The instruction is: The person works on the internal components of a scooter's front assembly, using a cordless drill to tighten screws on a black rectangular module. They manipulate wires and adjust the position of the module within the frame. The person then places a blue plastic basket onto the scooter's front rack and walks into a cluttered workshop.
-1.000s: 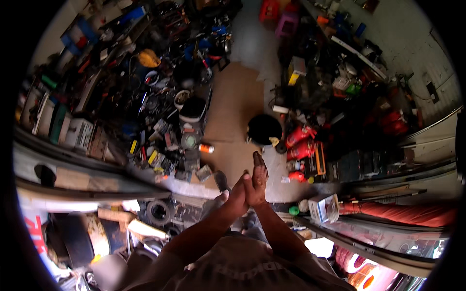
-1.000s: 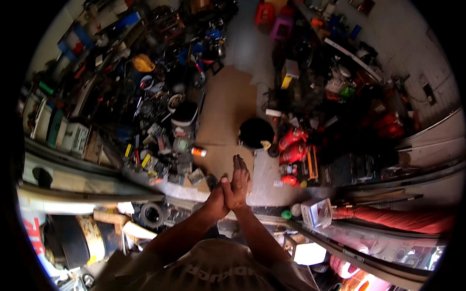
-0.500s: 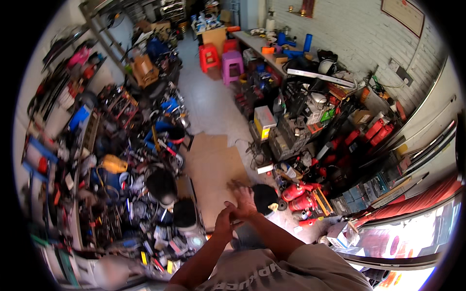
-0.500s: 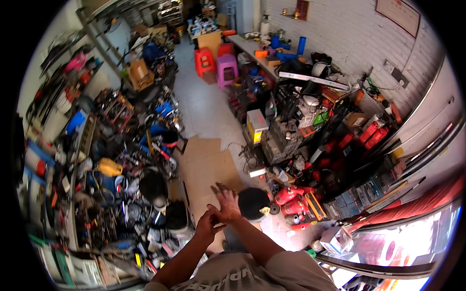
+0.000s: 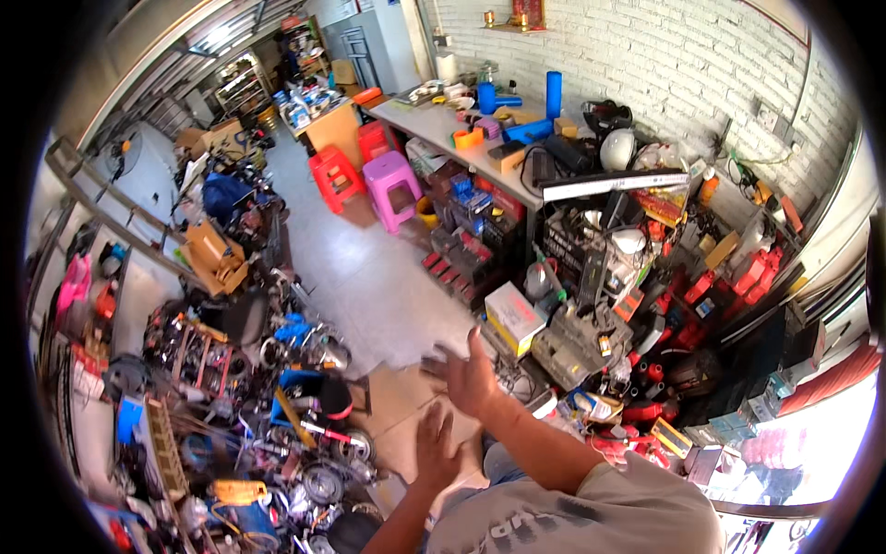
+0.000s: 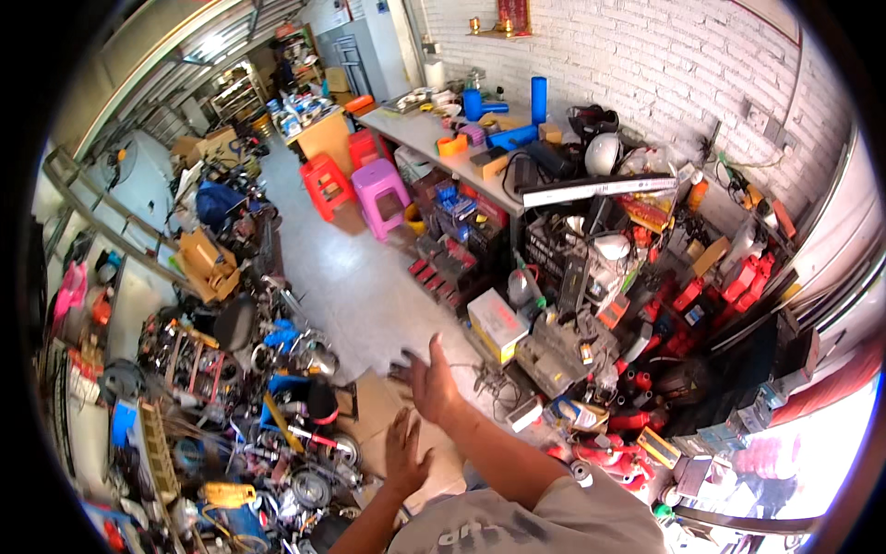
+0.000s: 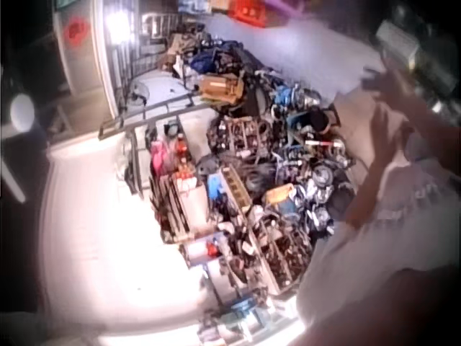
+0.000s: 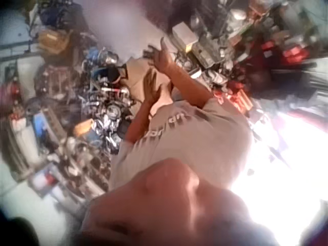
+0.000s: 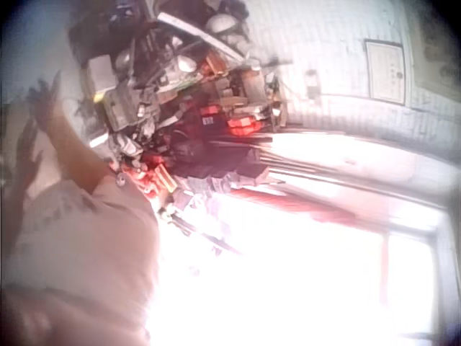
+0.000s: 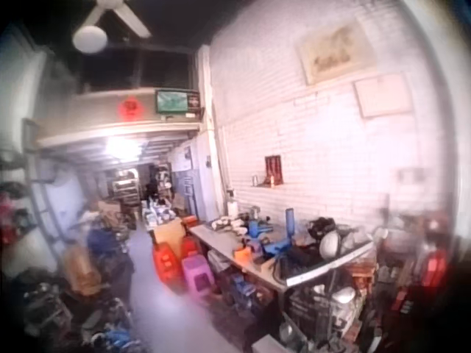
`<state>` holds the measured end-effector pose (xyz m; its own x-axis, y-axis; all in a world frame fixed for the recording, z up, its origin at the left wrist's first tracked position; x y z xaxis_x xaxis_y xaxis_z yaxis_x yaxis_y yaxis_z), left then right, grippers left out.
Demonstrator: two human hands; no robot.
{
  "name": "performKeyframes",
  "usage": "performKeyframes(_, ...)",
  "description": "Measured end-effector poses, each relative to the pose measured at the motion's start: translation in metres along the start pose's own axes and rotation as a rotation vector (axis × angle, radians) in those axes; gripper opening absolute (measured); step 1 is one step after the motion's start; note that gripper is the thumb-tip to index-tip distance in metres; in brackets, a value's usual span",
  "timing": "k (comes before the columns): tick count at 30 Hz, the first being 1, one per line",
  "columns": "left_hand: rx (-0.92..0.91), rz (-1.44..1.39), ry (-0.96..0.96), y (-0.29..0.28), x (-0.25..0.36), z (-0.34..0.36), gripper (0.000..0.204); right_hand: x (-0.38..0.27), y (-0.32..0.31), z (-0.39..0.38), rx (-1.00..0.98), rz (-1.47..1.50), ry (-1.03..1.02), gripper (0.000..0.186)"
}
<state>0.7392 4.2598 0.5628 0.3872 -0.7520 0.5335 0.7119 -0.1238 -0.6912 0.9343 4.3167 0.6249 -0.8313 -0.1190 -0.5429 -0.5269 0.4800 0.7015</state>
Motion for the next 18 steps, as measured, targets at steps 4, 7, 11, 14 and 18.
performKeyframes(4,0.014,-0.577,-1.810,-0.003,-0.212,-0.035,0.057,-0.155,0.105,0.063,-0.003,-0.208,-0.679,0.101)
performKeyframes(7,0.239,-1.089,-1.720,0.004,-0.278,0.061,0.072,-0.163,0.155,0.118,0.000,-0.663,-1.168,0.082)
performKeyframes(11,-0.114,-1.566,-1.460,0.059,-0.209,0.309,0.076,-0.073,0.114,0.247,0.235,-1.229,-0.909,0.077)
performKeyframes(14,-0.398,-1.411,-1.557,0.092,-0.234,0.360,0.078,-0.085,0.025,0.348,0.568,-1.450,-0.749,0.080)
performKeyframes(18,-0.595,-1.480,-1.216,0.067,-0.257,0.478,0.056,-0.144,-0.110,0.361,1.038,-1.616,-0.291,0.080)
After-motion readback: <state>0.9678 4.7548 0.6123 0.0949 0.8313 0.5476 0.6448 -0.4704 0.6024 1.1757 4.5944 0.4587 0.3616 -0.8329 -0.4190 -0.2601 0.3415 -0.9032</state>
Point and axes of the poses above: each hand's wrist, its own z-axis towards the middle knuckle, its own y-axis out of the palm, x = y × z, the point moved 3 cm from there along z, towards the middle knuckle, and after that the axes turned 11 degrees about x, right-handed, at the moved point
